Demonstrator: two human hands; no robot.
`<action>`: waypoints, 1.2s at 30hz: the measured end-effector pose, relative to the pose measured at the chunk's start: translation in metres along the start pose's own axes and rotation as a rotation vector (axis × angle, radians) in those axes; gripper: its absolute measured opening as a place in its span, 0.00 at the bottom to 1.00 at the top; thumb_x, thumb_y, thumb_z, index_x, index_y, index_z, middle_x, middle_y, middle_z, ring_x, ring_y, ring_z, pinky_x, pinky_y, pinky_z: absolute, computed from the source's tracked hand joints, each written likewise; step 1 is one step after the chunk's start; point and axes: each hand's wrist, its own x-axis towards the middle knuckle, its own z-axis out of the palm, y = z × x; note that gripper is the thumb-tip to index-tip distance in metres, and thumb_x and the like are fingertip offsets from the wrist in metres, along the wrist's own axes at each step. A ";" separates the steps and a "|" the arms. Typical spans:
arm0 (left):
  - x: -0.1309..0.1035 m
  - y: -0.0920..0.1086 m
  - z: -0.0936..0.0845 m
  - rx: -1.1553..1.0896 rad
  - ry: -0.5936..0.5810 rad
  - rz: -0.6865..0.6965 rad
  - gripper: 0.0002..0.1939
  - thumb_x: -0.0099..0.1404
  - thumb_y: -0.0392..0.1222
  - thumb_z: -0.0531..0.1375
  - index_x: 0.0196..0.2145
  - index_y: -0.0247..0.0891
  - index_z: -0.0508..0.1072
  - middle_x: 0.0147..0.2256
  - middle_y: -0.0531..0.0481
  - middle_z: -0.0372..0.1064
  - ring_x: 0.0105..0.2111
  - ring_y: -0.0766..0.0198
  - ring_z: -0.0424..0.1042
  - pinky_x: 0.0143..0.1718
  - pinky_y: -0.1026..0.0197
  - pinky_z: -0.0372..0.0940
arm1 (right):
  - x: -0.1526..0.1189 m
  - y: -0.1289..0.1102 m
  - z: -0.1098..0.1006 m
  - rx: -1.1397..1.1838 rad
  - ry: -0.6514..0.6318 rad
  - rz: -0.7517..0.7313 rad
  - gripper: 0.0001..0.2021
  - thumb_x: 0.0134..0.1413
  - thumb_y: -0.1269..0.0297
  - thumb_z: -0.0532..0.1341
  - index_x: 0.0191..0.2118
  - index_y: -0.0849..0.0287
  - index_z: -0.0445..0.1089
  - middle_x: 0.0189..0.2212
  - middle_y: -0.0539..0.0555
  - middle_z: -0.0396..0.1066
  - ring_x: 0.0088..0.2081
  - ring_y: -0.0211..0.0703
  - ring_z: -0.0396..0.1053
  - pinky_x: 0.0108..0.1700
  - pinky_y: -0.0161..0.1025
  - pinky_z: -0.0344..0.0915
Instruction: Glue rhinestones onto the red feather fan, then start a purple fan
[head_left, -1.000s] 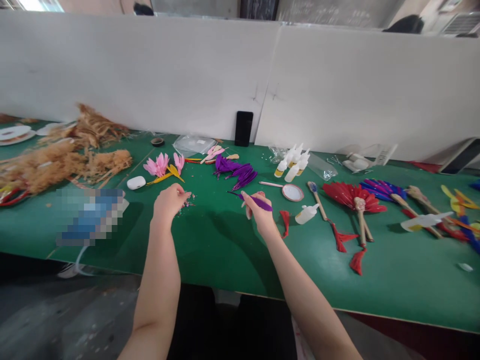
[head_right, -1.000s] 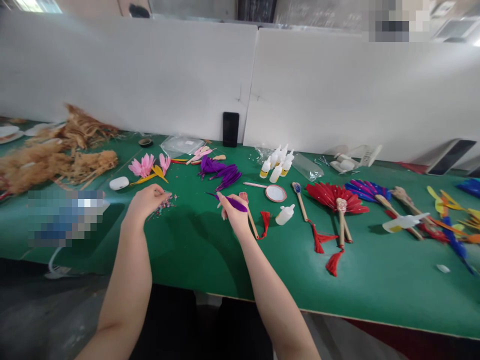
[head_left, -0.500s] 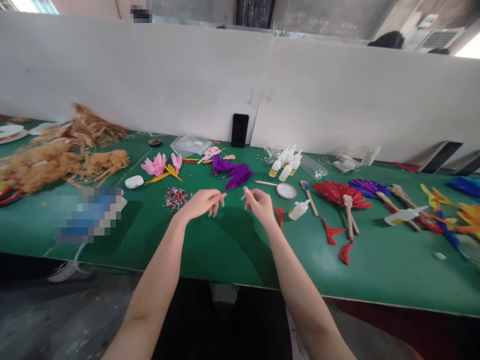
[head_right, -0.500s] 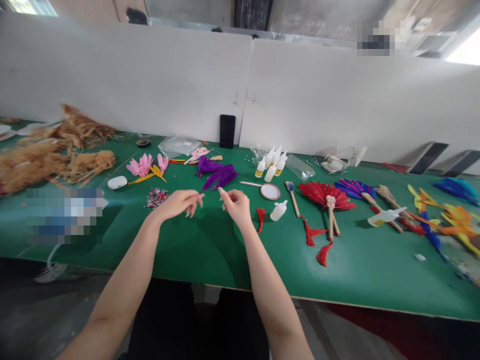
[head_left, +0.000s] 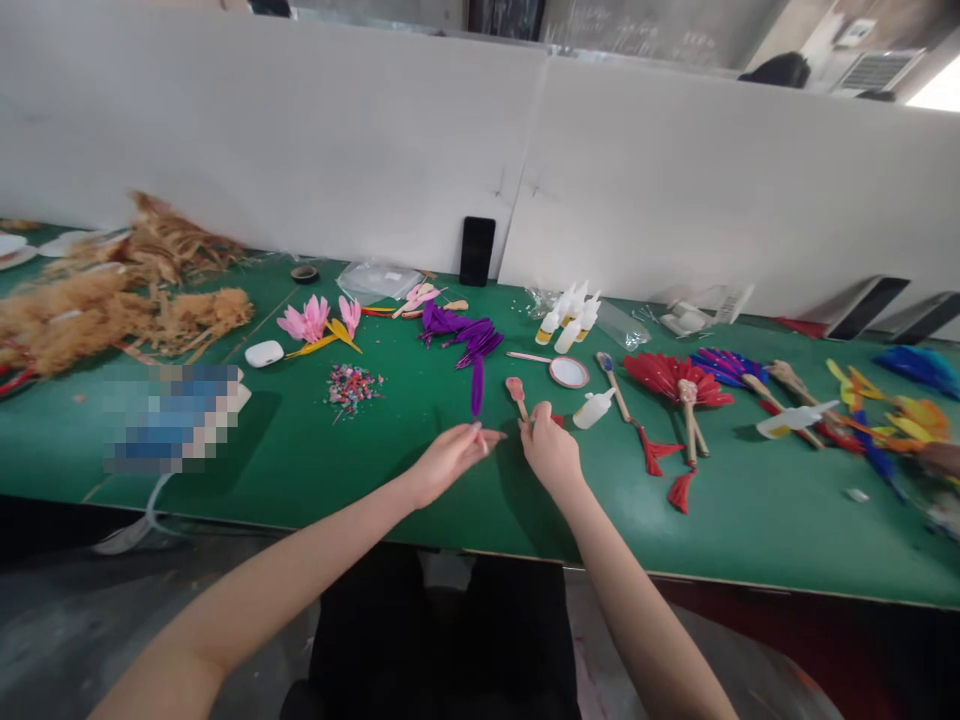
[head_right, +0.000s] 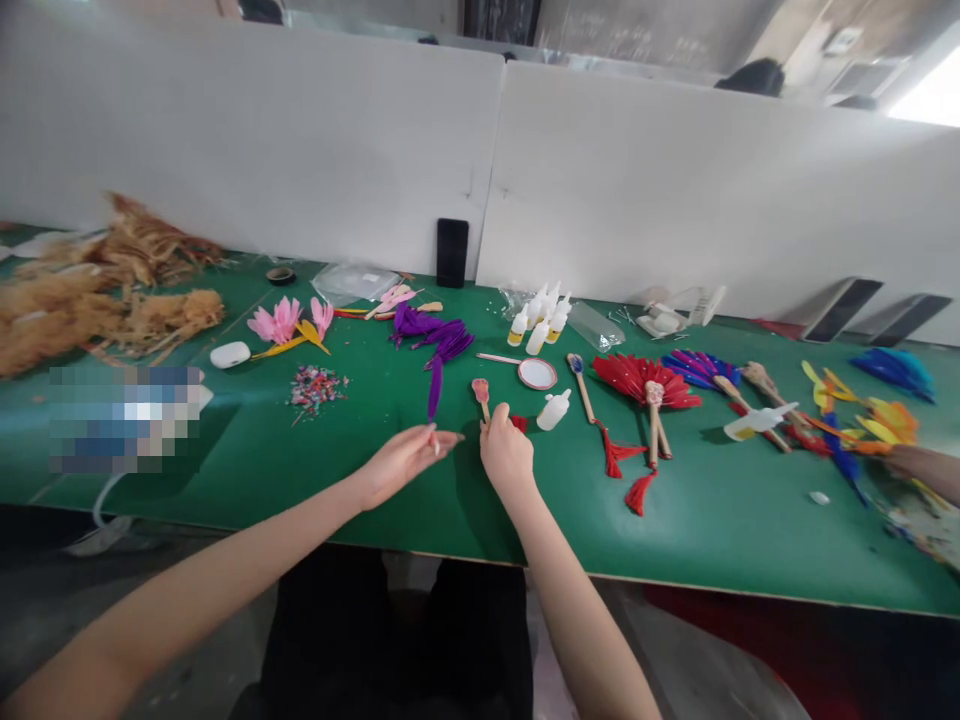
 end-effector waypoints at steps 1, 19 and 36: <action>0.007 0.004 -0.013 0.014 0.083 0.055 0.20 0.58 0.57 0.60 0.25 0.36 0.66 0.47 0.38 0.72 0.53 0.53 0.68 0.58 0.51 0.59 | -0.003 0.001 0.000 -0.005 0.000 -0.011 0.07 0.63 0.65 0.51 0.44 0.62 0.57 0.31 0.56 0.73 0.32 0.47 0.75 0.25 0.35 0.53; -0.061 0.004 -0.026 1.233 -0.111 0.460 0.18 0.72 0.39 0.43 0.55 0.36 0.61 0.49 0.43 0.72 0.52 0.60 0.69 0.63 0.43 0.49 | -0.029 0.016 0.017 0.147 0.044 -0.004 0.18 0.59 0.65 0.52 0.55 0.56 0.56 0.23 0.46 0.67 0.21 0.39 0.63 0.24 0.33 0.43; -0.040 0.019 -0.059 1.384 0.120 0.331 0.22 0.72 0.42 0.40 0.58 0.33 0.59 0.41 0.40 0.71 0.44 0.56 0.71 0.47 0.50 0.67 | -0.029 0.018 0.019 0.189 0.073 0.000 0.17 0.59 0.64 0.52 0.54 0.57 0.57 0.20 0.45 0.64 0.21 0.39 0.63 0.24 0.32 0.44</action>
